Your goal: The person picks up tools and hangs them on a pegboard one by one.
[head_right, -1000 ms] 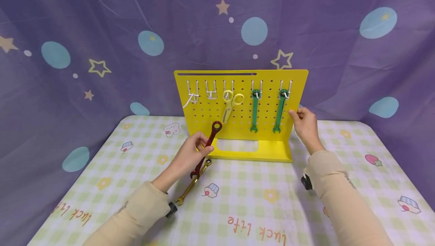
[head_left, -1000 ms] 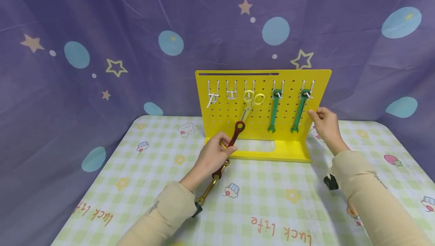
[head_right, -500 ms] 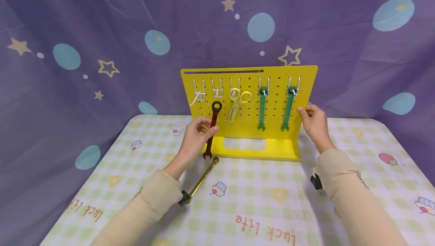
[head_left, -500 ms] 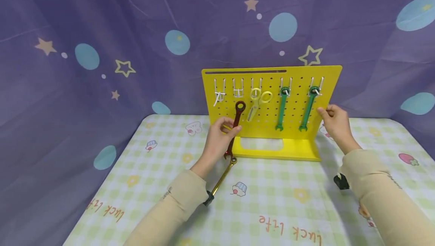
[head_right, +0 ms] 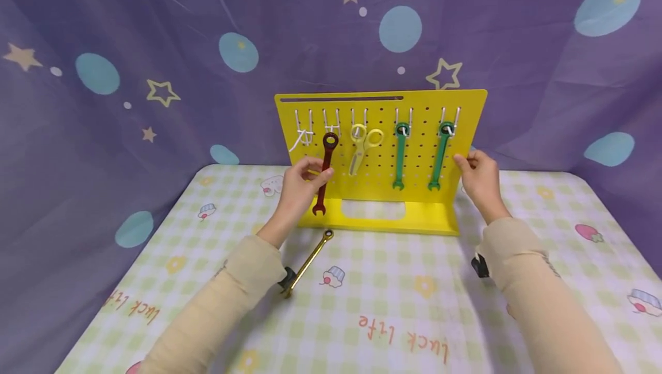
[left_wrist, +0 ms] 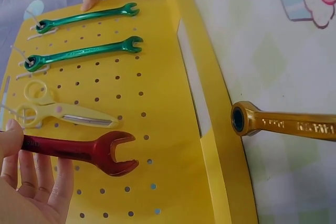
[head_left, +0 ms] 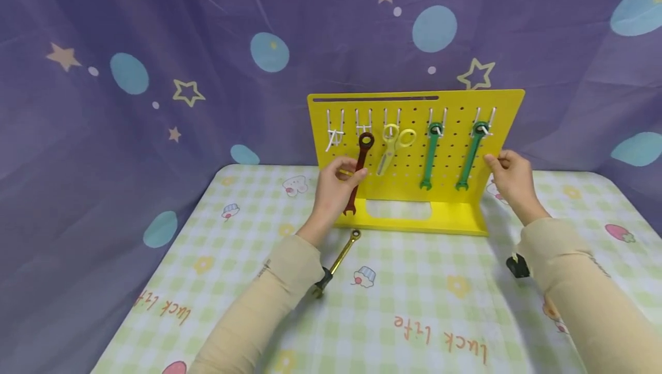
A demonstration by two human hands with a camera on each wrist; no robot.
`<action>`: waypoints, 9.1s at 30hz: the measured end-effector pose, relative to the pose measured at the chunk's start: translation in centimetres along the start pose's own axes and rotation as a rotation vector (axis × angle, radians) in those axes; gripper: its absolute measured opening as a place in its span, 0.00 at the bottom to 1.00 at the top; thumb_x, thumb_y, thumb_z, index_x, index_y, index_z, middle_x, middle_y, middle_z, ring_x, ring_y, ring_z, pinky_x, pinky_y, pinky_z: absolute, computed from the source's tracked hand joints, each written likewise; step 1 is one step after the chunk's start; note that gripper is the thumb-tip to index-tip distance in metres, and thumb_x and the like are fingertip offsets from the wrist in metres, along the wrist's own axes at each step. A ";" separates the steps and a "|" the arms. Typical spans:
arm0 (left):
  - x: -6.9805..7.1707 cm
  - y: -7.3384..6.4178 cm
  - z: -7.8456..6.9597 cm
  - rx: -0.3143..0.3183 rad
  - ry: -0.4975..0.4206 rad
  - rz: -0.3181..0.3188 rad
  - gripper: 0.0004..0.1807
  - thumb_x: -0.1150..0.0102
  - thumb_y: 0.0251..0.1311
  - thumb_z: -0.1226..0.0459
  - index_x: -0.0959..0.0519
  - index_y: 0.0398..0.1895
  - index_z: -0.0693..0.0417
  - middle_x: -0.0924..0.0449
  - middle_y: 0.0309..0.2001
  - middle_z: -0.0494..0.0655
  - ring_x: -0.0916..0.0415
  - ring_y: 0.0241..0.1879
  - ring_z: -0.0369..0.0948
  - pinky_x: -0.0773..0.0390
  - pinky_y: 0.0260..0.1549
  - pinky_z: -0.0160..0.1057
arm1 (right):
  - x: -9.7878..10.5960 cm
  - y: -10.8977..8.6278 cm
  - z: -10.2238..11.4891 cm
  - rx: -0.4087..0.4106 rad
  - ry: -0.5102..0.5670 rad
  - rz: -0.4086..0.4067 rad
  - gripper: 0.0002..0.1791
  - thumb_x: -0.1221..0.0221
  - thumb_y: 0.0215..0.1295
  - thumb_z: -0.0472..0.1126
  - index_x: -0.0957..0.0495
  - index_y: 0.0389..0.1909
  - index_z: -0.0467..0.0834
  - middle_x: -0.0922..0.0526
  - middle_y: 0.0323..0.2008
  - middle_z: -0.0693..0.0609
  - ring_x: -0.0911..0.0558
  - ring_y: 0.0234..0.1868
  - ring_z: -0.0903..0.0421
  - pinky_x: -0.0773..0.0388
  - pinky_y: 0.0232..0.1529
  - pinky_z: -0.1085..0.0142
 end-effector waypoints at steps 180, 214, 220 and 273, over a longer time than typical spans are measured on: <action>-0.6 -7.9 10.6 0.325 0.460 0.615 0.18 0.30 0.55 0.72 0.21 0.50 0.60 0.22 0.39 0.47 0.25 0.26 0.40 0.21 0.27 0.36 | 0.0 0.3 -0.3 0.004 0.044 -0.029 0.25 0.51 0.76 0.51 0.30 0.47 0.28 0.22 0.49 0.26 0.28 0.17 0.71 0.26 0.15 0.70; -0.5 -7.5 10.2 0.220 0.478 0.664 0.17 0.32 0.53 0.73 0.18 0.47 0.52 0.19 0.34 0.43 0.25 0.33 0.40 0.24 0.35 0.39 | -0.2 0.4 -0.5 -0.019 0.029 -0.019 0.24 0.51 0.76 0.52 0.31 0.46 0.30 0.21 0.50 0.27 0.27 0.18 0.71 0.26 0.20 0.74; -0.2 -7.1 9.6 0.218 0.425 0.650 0.16 0.34 0.58 0.70 0.17 0.49 0.49 0.20 0.36 0.43 0.25 0.36 0.42 0.23 0.36 0.40 | -0.1 0.5 -0.4 -0.013 0.019 -0.026 0.25 0.51 0.76 0.52 0.31 0.47 0.29 0.20 0.49 0.27 0.28 0.18 0.71 0.27 0.18 0.74; 5.2 -3.8 3.0 -0.079 0.199 0.146 0.18 0.42 0.70 0.61 0.25 0.61 0.47 0.23 0.46 0.47 0.26 0.42 0.42 0.25 0.33 0.38 | -0.2 0.3 -0.4 -0.020 0.016 -0.027 0.27 0.51 0.76 0.53 0.31 0.48 0.29 0.22 0.51 0.27 0.28 0.18 0.71 0.25 0.16 0.68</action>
Point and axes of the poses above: each hand's wrist, its own y-axis towards the middle knuckle, its own x-axis out of the back of the hand, z = x × y, the point moved 9 cm from there along y, towards the middle knuckle
